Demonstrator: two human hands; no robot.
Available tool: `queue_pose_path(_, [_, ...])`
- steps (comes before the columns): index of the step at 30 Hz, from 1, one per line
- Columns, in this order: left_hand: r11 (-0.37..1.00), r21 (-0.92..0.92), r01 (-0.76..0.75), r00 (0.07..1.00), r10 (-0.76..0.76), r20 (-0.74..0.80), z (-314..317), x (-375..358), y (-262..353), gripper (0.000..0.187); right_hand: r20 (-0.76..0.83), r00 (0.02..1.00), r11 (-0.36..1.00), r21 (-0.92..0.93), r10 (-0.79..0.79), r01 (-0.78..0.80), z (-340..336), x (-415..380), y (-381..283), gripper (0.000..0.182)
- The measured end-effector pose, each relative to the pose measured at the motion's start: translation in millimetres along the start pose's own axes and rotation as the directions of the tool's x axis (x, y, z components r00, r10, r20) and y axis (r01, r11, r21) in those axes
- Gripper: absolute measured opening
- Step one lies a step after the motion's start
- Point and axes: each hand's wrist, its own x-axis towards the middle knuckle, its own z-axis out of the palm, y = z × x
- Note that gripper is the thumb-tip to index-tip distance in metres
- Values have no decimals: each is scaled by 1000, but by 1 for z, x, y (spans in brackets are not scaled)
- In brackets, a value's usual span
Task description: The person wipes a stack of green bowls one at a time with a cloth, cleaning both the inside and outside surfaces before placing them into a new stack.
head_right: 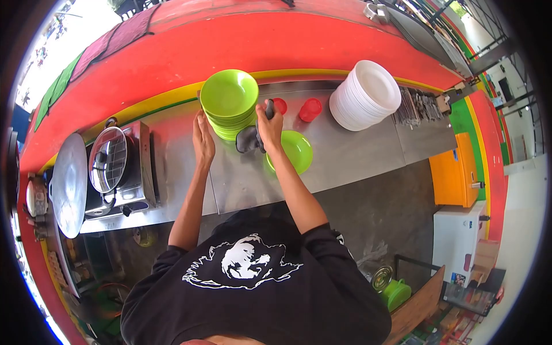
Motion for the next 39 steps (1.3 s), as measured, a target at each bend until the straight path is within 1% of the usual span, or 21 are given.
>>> queue_pose_path(1, [1000, -4, -6, 1000, 6, 18, -1, 9, -2, 64, 1, 1000, 1000, 0, -9, 9, 5, 6, 4, 41])
queue_pose_path(5, [998, -38, -51, 995, 54, 85, 1, 45, -14, 67, 9, 992, 981, -147, -128, 128, 19, 29, 14, 36])
queue_pose_path(6, [997, -54, -52, 994, 57, 94, 1, 49, -12, 67, -21, 984, 955, -244, -177, 167, 20, 34, 19, 33])
queue_pose_path(9, [994, -48, -102, 989, 106, 106, 8, 69, -30, 68, -24, 975, 932, -299, -221, 204, 25, 42, 20, 31])
queue_pose_path(11, [994, -14, -106, 986, 107, 126, 10, 77, -37, 68, 9, 978, 926, -321, -209, 201, 26, 47, 22, 39])
queue_pose_path(12, [997, -22, -78, 986, 80, 143, 9, 77, -33, 68, 23, 979, 922, -332, -203, 199, 25, 47, 20, 44])
queue_pose_path(14, [999, -35, -21, 983, 27, 182, 7, 78, -23, 68, 29, 976, 928, -306, -215, 214, 27, 46, 18, 43])
queue_pose_path(15, [998, -39, -40, 984, 46, 170, 9, 77, -25, 67, 30, 975, 930, -294, -221, 220, 27, 43, 14, 42])
queue_pose_path(18, [994, -47, -100, 985, 105, 136, 18, 77, -41, 66, 46, 992, 910, -394, -121, 130, 25, 38, -3, 43])
queue_pose_path(21, [988, -55, -145, 982, 150, 113, 22, 77, -44, 65, 8, 917, 805, -475, -400, 355, 25, 39, 6, 38])
queue_pose_path(23, [986, -70, -152, 981, 159, 112, 21, 71, -34, 64, -1, 949, 886, -359, -314, 293, 22, 40, 6, 42])
queue_pose_path(26, [973, -130, -192, 977, 201, 65, 16, 53, 10, 60, -7, 980, 965, -179, -198, 194, 16, 28, -7, 43])
queue_pose_path(27, [960, -200, -193, 976, 209, 57, 15, 46, 22, 58, -8, 987, 980, -118, -162, 159, 13, 17, -17, 43])
queue_pose_path(28, [943, -270, -195, 975, 215, 48, 13, 39, 34, 57, 1, 962, 954, -126, -274, 272, 8, -4, -43, 41])
queue_pose_path(29, [920, -340, -195, 975, 221, 38, 13, 31, 45, 56, -4, 963, 957, -107, -270, 268, 0, -16, -45, 39])
queue_pose_path(30, [928, -301, -220, 974, 225, -18, 13, 19, 54, 52, -9, 964, 961, -90, -265, 263, -7, -26, -44, 38])
queue_pose_path(33, [906, -411, -100, 992, 122, 28, 10, -21, 74, 51, -39, 978, 979, -6, -206, 206, -28, -67, -46, 34])
queue_pose_path(34, [901, -433, -22, 997, 52, 57, 10, -35, 74, 50, -50, 982, 983, 28, -180, 181, -35, -82, -47, 32])
queue_pose_path(35, [890, -453, 53, 996, -15, 87, 11, -48, 72, 50, -32, 996, 995, 49, -86, 88, -47, -94, -36, 31])
queue_pose_path(37, [832, -507, 226, 973, -166, 161, 7, -72, 63, 49, -73, 994, 996, -25, -85, 84, -65, -115, -14, 34])
queue_pose_path(39, [714, -564, 414, 910, -319, 263, 1, -92, 47, 49, -53, 998, 995, -95, 20, -25, -89, -134, -8, 33])
